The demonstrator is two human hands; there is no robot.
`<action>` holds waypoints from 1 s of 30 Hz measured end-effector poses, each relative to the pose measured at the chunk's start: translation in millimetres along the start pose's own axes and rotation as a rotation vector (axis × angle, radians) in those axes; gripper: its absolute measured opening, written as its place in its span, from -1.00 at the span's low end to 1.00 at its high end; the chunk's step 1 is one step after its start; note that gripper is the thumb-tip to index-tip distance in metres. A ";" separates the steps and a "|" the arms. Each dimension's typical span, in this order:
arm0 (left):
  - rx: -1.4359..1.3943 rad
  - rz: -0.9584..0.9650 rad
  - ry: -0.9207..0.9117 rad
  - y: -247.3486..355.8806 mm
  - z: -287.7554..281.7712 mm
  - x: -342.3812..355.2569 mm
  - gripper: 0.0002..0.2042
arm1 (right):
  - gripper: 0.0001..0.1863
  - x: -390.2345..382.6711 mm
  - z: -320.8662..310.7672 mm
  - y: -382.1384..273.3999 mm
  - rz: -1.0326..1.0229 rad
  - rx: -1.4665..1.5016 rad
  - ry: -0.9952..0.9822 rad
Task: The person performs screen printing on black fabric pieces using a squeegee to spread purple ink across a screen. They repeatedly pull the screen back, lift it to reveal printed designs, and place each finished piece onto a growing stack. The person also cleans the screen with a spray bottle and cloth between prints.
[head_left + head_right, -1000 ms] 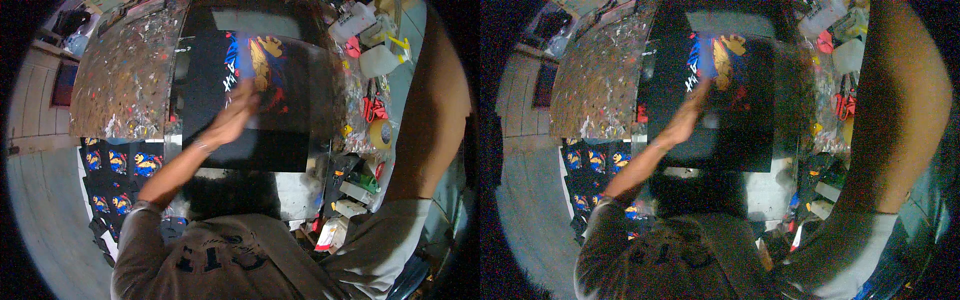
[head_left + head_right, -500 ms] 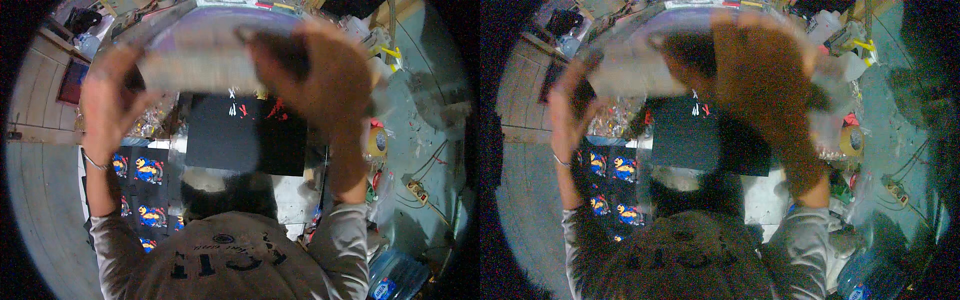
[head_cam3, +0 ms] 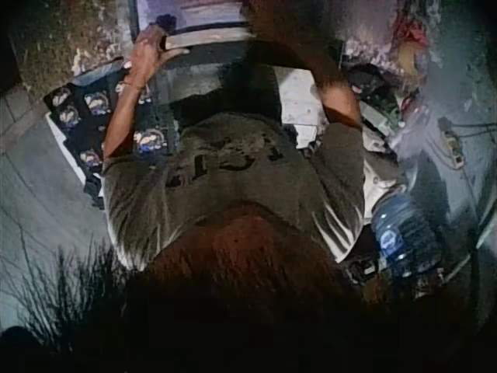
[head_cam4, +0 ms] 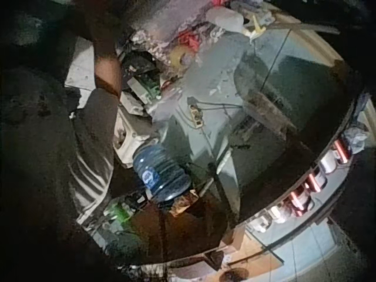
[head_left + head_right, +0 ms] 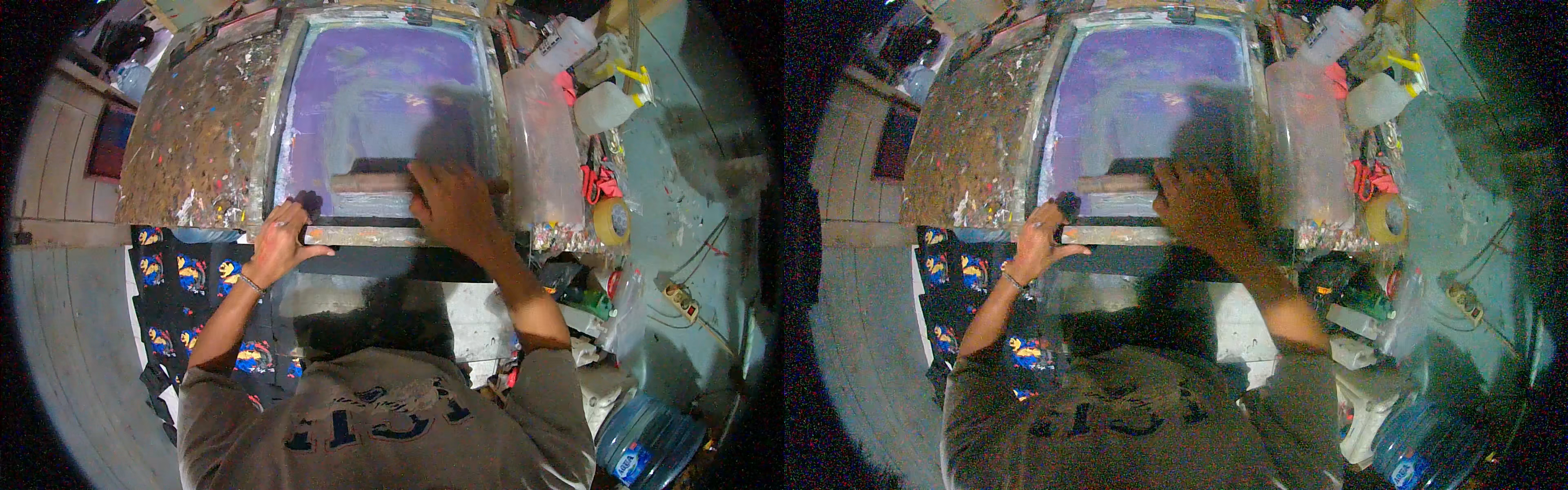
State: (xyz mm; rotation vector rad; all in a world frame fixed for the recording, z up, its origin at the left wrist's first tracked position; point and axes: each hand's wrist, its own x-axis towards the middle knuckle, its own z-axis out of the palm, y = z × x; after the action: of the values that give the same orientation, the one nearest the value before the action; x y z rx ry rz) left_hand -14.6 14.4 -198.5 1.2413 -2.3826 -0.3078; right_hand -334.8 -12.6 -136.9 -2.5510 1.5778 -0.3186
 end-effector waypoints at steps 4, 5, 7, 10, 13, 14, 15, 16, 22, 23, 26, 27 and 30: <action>-0.026 -0.071 0.021 2.8 3.2 0.8 -0.35 | -0.43 31.8 -4.5 23.3 -0.086 0.017 0.010; -0.043 -0.079 0.012 2.4 4.4 -0.3 -0.35 | -0.40 34.4 -3.6 25.3 -0.077 0.040 -0.012; -0.062 -0.092 0.010 0.2 3.6 -0.3 -0.35 | -0.38 38.6 -1.7 24.2 -0.055 0.016 -0.056; -0.061 -0.109 -0.009 1.1 0.5 1.1 -0.35 | -0.39 45.2 -5.7 20.3 -0.014 0.011 -0.144; -0.054 -0.098 0.027 2.3 1.2 0.0 -0.36 | -0.43 42.1 4.2 22.7 -0.023 0.018 -0.062; -0.053 -0.084 0.055 2.0 1.7 -0.1 -0.36 | -0.45 40.4 7.8 24.6 -0.035 0.020 -0.005; -0.041 -0.083 0.058 0.4 3.1 -1.5 -0.36 | -0.45 41.4 6.3 24.3 -0.022 0.040 -0.034; -0.035 -0.079 0.054 -1.4 4.2 -1.0 -0.36 | -0.46 42.3 1.1 24.0 -0.002 0.061 -0.066; 0.018 0.006 0.164 -1.4 9.7 -1.7 -0.34 | -0.44 51.2 -4.4 17.5 -0.030 -0.028 -0.114; 0.012 -0.012 0.161 -0.2 8.8 -2.9 -0.35 | -0.43 52.9 -7.5 13.3 -0.029 -0.041 -0.142; -0.004 -0.062 0.119 0.7 6.6 -1.1 -0.35 | -0.38 50.7 -3.8 13.8 -0.037 -0.035 -0.108; -0.012 -0.081 0.093 1.1 6.7 -2.4 -0.35 | -0.36 48.0 -2.6 13.2 -0.037 -0.053 -0.119; -0.026 -0.123 0.037 -0.4 7.5 -4.0 -0.36 | -0.31 38.7 0.9 11.1 -0.046 -0.105 -0.129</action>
State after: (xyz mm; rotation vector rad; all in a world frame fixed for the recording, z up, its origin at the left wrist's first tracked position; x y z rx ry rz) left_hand -15.8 17.4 -206.4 1.3719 -2.2688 -0.3492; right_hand -327.5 -52.2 -135.8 -2.6298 1.5296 -0.0743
